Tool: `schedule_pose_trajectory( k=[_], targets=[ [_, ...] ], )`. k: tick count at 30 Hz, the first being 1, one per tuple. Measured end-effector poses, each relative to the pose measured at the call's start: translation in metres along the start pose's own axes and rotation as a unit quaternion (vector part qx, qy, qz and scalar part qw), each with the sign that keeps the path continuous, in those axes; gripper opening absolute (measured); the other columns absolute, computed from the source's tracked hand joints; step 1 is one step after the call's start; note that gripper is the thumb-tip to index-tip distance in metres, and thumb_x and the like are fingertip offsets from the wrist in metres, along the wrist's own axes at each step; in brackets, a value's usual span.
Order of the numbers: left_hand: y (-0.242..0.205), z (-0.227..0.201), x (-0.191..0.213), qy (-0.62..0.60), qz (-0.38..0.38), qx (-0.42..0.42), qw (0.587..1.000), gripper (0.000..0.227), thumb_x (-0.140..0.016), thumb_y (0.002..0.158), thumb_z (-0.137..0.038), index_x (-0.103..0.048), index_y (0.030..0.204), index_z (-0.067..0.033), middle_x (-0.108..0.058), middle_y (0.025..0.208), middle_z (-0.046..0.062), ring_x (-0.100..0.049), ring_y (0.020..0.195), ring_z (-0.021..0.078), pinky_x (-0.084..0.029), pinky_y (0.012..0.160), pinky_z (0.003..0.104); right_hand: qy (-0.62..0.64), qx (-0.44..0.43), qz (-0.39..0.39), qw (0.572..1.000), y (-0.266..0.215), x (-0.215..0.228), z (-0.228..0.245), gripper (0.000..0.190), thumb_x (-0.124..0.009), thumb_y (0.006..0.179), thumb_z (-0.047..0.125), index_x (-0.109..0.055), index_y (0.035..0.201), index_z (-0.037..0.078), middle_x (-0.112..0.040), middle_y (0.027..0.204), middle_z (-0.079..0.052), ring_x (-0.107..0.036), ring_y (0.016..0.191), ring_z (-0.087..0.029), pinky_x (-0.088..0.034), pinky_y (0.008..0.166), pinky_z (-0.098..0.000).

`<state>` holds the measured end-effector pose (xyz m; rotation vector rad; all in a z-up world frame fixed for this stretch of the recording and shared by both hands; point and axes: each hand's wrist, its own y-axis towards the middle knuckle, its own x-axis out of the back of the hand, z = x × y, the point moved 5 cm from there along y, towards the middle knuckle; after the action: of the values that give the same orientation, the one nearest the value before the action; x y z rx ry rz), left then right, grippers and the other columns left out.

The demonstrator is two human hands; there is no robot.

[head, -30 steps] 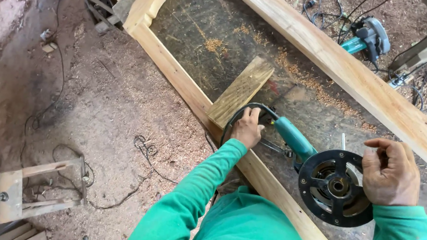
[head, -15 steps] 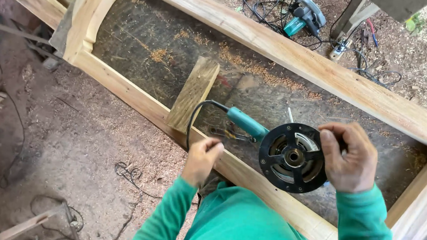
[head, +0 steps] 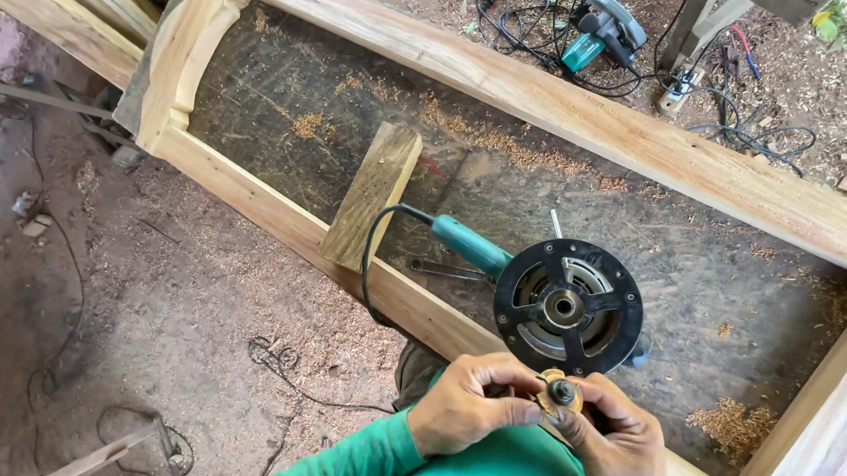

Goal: Disassembling and inspecting a wood router on a workbench to remove the router bit.

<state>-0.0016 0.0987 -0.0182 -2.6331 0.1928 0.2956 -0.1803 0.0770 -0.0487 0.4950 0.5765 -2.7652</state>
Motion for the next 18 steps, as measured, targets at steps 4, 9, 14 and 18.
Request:
schedule_pose_trajectory(
  k=[4,9,14,18],
  targets=[
    [-0.005,-0.047,-0.007,0.037,0.000,0.012,0.999,0.051,-0.075,0.084,-0.005,-0.062,0.133,-0.0038,-0.063,0.093,0.002,-0.052,0.073,0.0054,-0.043,0.065,0.017,-0.045,0.003,-0.004,0.999,0.006,-0.009,0.019,0.022,-0.078,0.081,-0.003,-0.078,0.103,-0.008,-0.068,0.084,-0.009,-0.058,0.068,-0.012,-0.045,0.060,-0.0239],
    [-0.009,-0.106,-0.023,0.341,-0.083,-0.182,0.919,0.042,-0.079,0.081,-0.017,-0.064,0.118,-0.0039,-0.070,0.095,0.009,-0.070,0.078,0.0200,-0.058,0.067,0.030,-0.383,0.179,0.014,0.906,0.020,-0.024,0.060,0.032,-0.083,0.063,0.007,-0.076,0.094,0.010,-0.064,0.071,0.001,-0.053,0.050,-0.009,-0.041,0.043,-0.0237],
    [0.005,-0.118,-0.033,0.457,-0.069,-0.201,0.863,0.044,-0.075,0.086,-0.021,-0.060,0.123,-0.0023,-0.071,0.098,0.012,-0.069,0.074,0.0236,-0.056,0.063,0.034,-0.419,0.234,0.008,0.877,0.033,-0.016,0.072,0.033,-0.086,0.064,0.013,-0.074,0.094,0.011,-0.063,0.072,0.001,-0.055,0.049,-0.011,-0.044,0.044,-0.0261],
    [0.023,-0.124,-0.036,0.468,-0.069,-0.233,0.850,0.043,-0.073,0.088,-0.024,-0.063,0.122,-0.0011,-0.073,0.103,0.014,-0.071,0.079,0.0237,-0.058,0.067,0.033,-0.454,0.242,-0.022,0.857,0.042,-0.005,0.085,0.036,-0.086,0.067,0.012,-0.078,0.103,0.015,-0.065,0.073,0.003,-0.052,0.049,-0.007,-0.041,0.040,-0.0243]
  ],
)
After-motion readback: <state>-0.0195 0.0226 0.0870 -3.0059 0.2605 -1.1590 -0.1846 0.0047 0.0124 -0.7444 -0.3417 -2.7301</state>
